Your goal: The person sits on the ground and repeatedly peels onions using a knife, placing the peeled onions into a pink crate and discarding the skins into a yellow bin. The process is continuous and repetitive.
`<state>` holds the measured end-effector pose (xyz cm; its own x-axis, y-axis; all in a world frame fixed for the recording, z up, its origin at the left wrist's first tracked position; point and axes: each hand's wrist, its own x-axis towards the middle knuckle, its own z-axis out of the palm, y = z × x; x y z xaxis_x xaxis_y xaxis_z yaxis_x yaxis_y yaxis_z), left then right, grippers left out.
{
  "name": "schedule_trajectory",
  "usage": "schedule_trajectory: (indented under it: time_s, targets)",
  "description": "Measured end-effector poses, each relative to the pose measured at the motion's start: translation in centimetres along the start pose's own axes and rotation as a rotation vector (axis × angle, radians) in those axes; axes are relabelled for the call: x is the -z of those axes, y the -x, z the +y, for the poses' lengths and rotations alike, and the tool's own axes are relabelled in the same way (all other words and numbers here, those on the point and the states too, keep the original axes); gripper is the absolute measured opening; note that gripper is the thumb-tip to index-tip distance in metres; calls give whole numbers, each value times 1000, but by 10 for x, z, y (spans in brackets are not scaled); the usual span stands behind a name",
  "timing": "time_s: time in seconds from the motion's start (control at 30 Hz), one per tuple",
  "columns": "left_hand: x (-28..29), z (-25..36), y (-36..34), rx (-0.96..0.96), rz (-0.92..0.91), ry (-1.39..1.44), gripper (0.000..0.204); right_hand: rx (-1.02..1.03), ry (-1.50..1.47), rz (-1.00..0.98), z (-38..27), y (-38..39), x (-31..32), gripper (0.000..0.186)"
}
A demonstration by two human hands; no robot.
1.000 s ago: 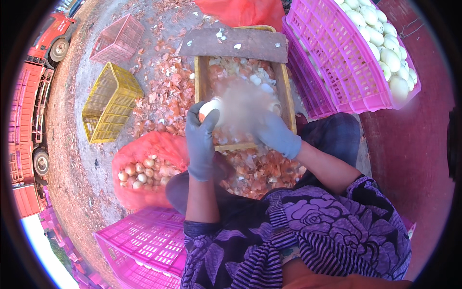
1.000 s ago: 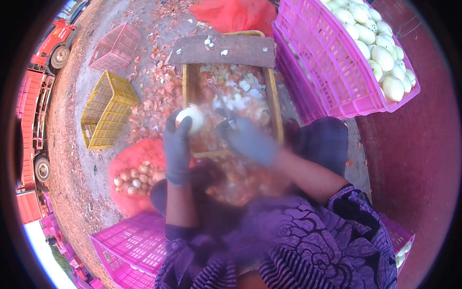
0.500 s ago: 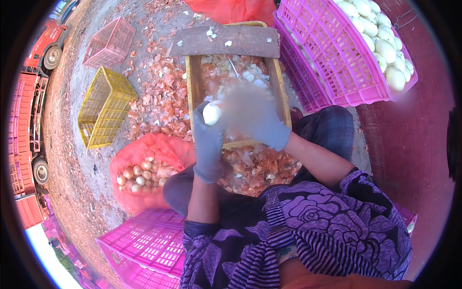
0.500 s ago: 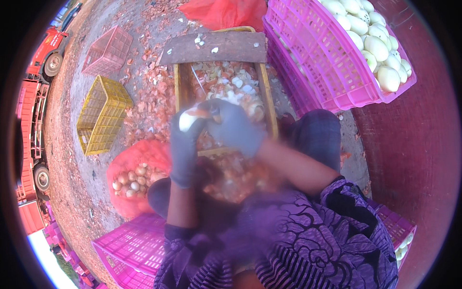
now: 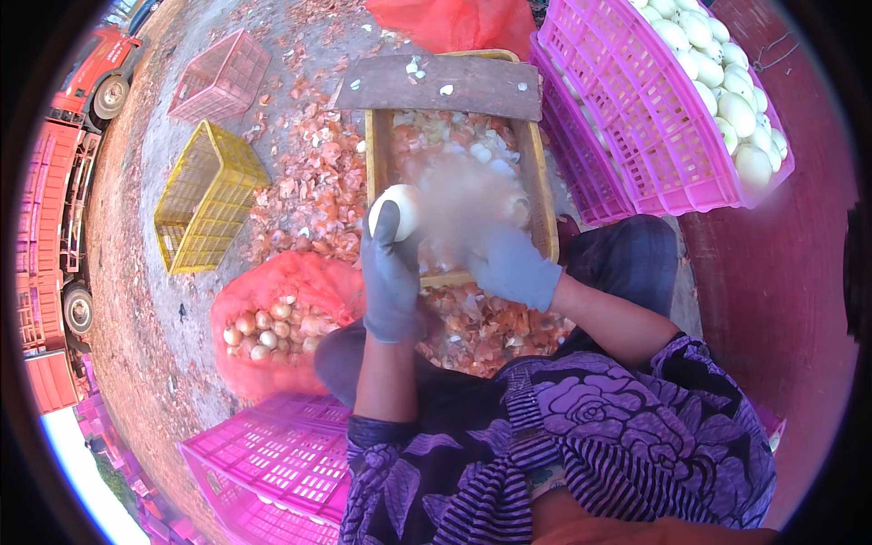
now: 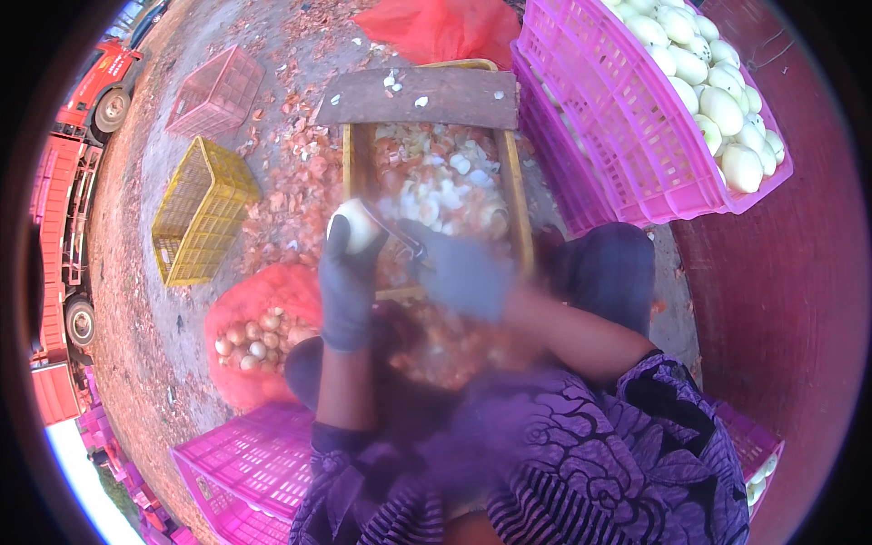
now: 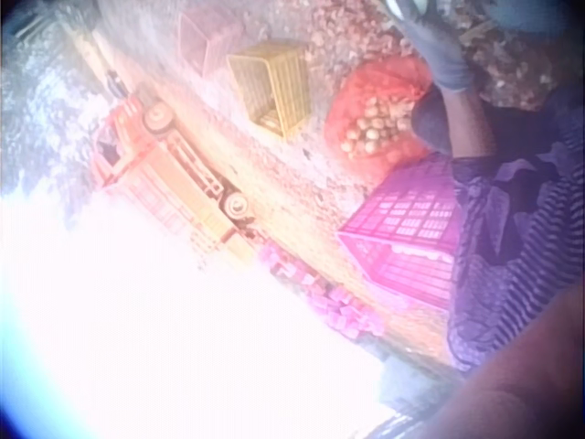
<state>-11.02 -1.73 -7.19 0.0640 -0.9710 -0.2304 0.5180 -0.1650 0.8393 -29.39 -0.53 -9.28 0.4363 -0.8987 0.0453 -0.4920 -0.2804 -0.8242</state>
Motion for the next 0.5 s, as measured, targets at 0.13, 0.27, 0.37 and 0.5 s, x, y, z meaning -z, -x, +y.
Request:
schedule_trajectory:
  time_s: [0.13,0.27,0.37,0.5]
  targets:
    - [7,-8,-3,-191,15,-331,45,-71,-10,-100,-5,6,-7,65]
    - [9,-11,-6,-233,72,-430,50,-96,-5,-88,-4,4,-10,64]
    - [-9,-10,-5,-199,249,-359,52,-129,39,-92,4,5,-12,64]
    - [-10,-13,-4,-353,270,-555,55,-153,-70,-124,10,4,-8,64]
